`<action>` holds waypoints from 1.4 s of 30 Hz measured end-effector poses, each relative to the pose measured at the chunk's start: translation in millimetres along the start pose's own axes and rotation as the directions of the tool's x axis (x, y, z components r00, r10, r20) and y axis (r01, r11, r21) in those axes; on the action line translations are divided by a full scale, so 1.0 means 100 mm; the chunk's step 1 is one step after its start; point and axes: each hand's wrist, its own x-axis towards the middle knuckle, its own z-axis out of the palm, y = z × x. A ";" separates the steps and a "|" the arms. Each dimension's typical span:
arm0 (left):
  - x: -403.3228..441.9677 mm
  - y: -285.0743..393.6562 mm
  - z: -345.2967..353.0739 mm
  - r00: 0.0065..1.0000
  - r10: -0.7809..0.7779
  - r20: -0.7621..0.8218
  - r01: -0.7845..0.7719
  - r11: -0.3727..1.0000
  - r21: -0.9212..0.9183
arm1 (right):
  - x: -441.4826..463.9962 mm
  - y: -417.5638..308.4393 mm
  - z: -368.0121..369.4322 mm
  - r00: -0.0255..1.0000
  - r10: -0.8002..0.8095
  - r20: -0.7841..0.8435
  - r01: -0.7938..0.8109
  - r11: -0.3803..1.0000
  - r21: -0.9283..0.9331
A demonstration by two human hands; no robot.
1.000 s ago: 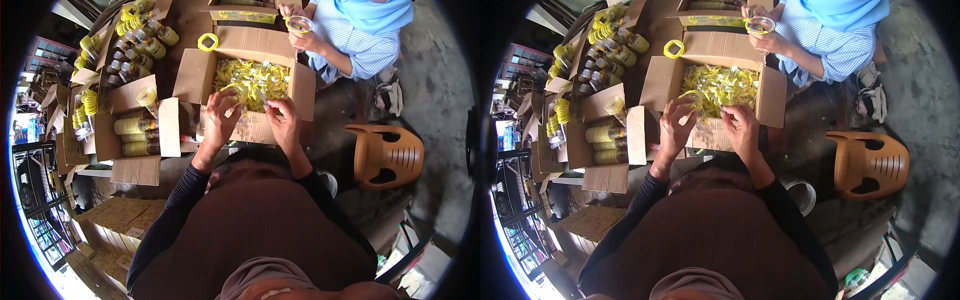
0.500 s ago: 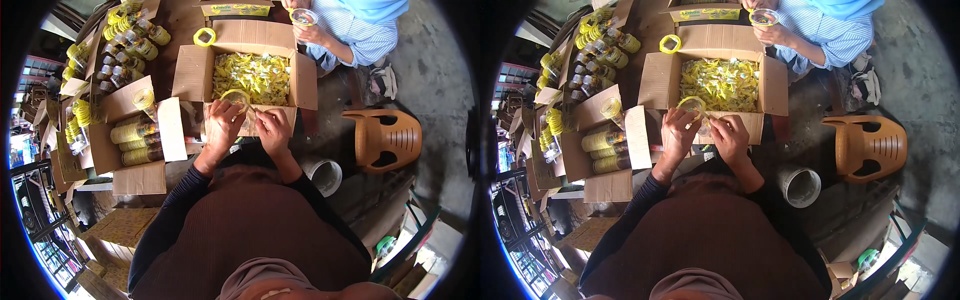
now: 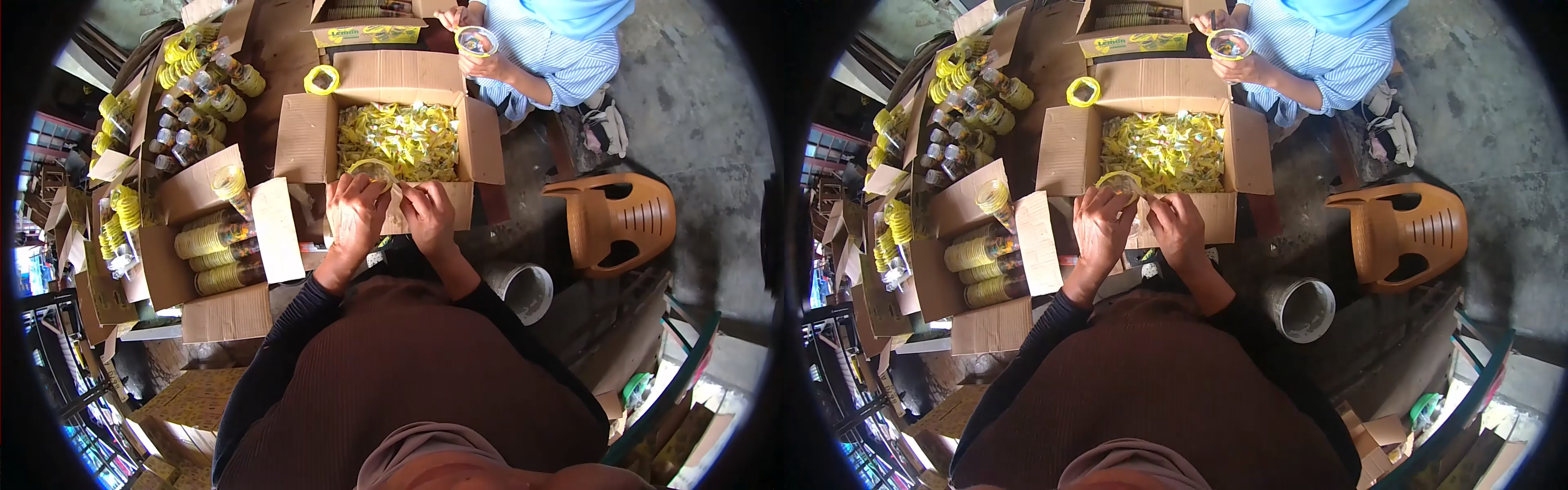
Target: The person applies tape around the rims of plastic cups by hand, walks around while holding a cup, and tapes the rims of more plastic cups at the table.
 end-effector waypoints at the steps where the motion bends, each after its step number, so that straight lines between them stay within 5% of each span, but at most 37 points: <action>1: 0.00 -0.02 0.02 1.000 -0.008 -0.004 0.008 1.000 0.006 | 0.01 0.00 0.02 1.000 -0.004 0.005 0.004 1.000 -0.005; 7: -0.12 0.06 0.16 0.999 0.028 0.015 -0.026 0.989 -0.144 | 0.13 0.20 0.09 0.999 0.040 0.017 -0.039 0.999 -0.038; 10: -0.10 0.00 0.17 1.000 0.022 0.014 -0.019 0.980 -0.196 | 0.20 0.33 0.12 0.962 0.273 0.014 -0.271 0.943 0.193; 15: 0.01 -0.19 0.07 0.995 -0.094 -0.025 0.089 0.985 -0.146 | 0.25 0.21 -0.02 0.970 0.238 -0.059 -0.222 0.955 0.197; 17: 0.01 -0.23 0.07 0.996 -0.078 -0.048 0.068 0.982 -0.174 | 0.22 0.10 -0.05 0.993 0.091 -0.071 -0.085 0.993 0.080; 23: 0.02 -0.26 0.11 0.997 -0.049 -0.062 0.040 0.990 -0.137 | 0.19 -0.10 0.01 0.997 0.078 -0.003 -0.077 0.992 0.096; 29: 0.02 -0.22 0.12 0.999 -0.012 -0.038 0.005 0.982 -0.189 | 0.30 -0.08 0.01 0.993 -0.035 -0.111 0.028 0.998 -0.064; 32: 0.02 -0.19 0.13 0.999 0.014 -0.032 -0.021 0.975 -0.223 | 0.30 0.05 0.01 0.988 0.151 -0.010 -0.150 0.988 0.039; 39: 0.01 -0.24 0.00 0.988 0.009 -0.157 -0.060 0.945 -0.321 | 0.23 -0.04 -0.12 0.975 0.197 -0.103 -0.182 0.973 0.140; 42: -0.02 -0.26 -0.05 0.992 -0.073 -0.102 0.036 0.943 -0.332 | 0.18 -0.08 -0.07 0.985 0.143 -0.097 -0.133 0.985 0.109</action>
